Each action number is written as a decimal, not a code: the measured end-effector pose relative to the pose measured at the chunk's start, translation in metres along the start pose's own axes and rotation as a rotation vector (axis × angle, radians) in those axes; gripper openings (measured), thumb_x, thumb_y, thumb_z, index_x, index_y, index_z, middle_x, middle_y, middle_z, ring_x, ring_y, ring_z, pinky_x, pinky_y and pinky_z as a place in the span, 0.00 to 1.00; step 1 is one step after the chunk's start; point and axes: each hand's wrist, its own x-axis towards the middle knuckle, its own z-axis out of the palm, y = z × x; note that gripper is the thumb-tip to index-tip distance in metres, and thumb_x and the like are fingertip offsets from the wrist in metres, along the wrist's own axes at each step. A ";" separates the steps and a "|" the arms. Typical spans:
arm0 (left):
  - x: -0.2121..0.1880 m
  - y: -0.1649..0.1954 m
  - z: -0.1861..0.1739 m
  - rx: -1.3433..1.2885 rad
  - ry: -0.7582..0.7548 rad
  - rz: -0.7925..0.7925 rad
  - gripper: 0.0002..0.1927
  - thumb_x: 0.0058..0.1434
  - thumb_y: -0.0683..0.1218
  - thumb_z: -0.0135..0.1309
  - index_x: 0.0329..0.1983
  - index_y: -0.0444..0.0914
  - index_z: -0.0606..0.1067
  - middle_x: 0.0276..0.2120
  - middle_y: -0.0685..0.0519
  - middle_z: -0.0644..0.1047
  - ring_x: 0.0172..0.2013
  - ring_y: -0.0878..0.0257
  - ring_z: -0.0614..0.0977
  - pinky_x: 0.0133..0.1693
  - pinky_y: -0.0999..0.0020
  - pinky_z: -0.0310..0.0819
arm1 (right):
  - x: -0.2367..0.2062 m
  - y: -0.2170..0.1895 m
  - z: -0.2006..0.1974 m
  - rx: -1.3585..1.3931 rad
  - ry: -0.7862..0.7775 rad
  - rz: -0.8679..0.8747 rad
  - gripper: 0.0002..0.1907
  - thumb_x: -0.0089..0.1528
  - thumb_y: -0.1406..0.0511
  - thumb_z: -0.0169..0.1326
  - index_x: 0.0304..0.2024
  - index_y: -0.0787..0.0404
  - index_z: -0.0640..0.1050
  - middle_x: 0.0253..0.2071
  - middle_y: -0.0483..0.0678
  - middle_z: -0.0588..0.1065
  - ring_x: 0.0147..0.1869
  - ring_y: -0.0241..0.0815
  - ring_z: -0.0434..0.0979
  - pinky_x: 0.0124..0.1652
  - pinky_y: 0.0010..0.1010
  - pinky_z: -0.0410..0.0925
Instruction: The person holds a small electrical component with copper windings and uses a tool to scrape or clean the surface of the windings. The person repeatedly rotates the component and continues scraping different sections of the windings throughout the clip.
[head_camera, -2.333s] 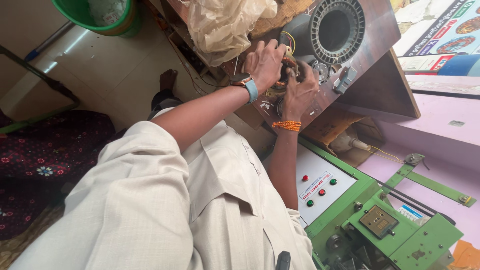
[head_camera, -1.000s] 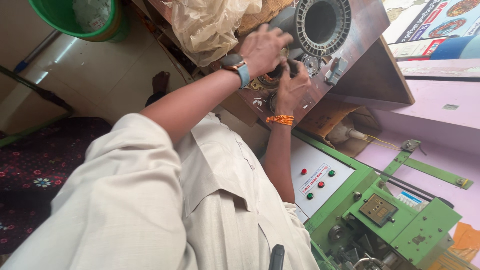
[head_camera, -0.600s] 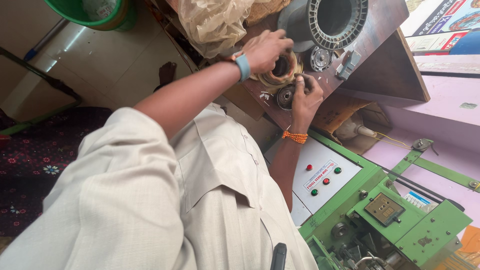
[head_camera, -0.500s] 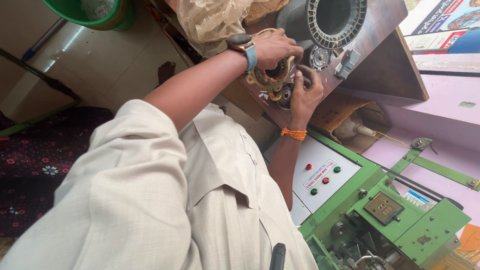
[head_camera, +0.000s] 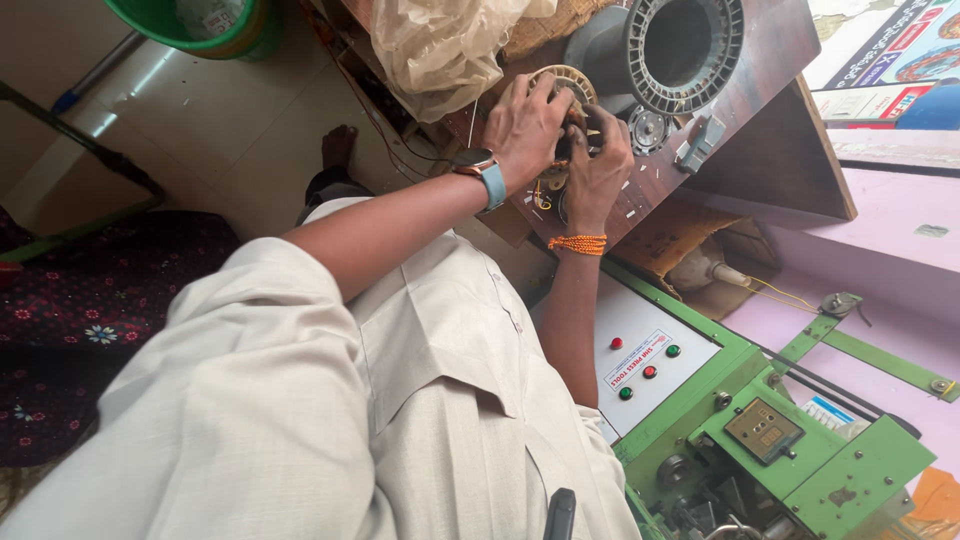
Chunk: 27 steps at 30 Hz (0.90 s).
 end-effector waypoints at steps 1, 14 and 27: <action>-0.002 0.001 0.003 -0.013 0.052 -0.001 0.15 0.51 0.43 0.63 0.43 0.42 0.77 0.46 0.49 0.73 0.46 0.46 0.76 0.43 0.52 0.77 | 0.000 -0.002 0.001 -0.021 0.009 -0.022 0.14 0.60 0.75 0.61 0.49 0.66 0.80 0.44 0.54 0.78 0.46 0.50 0.82 0.46 0.40 0.72; 0.036 -0.030 0.007 0.083 -0.053 0.549 0.08 0.59 0.40 0.59 0.43 0.41 0.79 0.49 0.60 0.76 0.51 0.58 0.79 0.44 0.64 0.81 | -0.005 0.006 0.019 -0.061 0.211 0.023 0.07 0.61 0.71 0.61 0.40 0.69 0.79 0.38 0.55 0.77 0.42 0.53 0.79 0.44 0.43 0.69; 0.021 -0.004 0.014 0.017 -0.115 -0.073 0.13 0.51 0.42 0.64 0.39 0.39 0.76 0.43 0.49 0.73 0.45 0.47 0.78 0.39 0.50 0.77 | -0.004 -0.001 0.004 -0.110 0.095 -0.039 0.16 0.58 0.74 0.62 0.50 0.63 0.79 0.46 0.54 0.76 0.50 0.53 0.79 0.50 0.43 0.70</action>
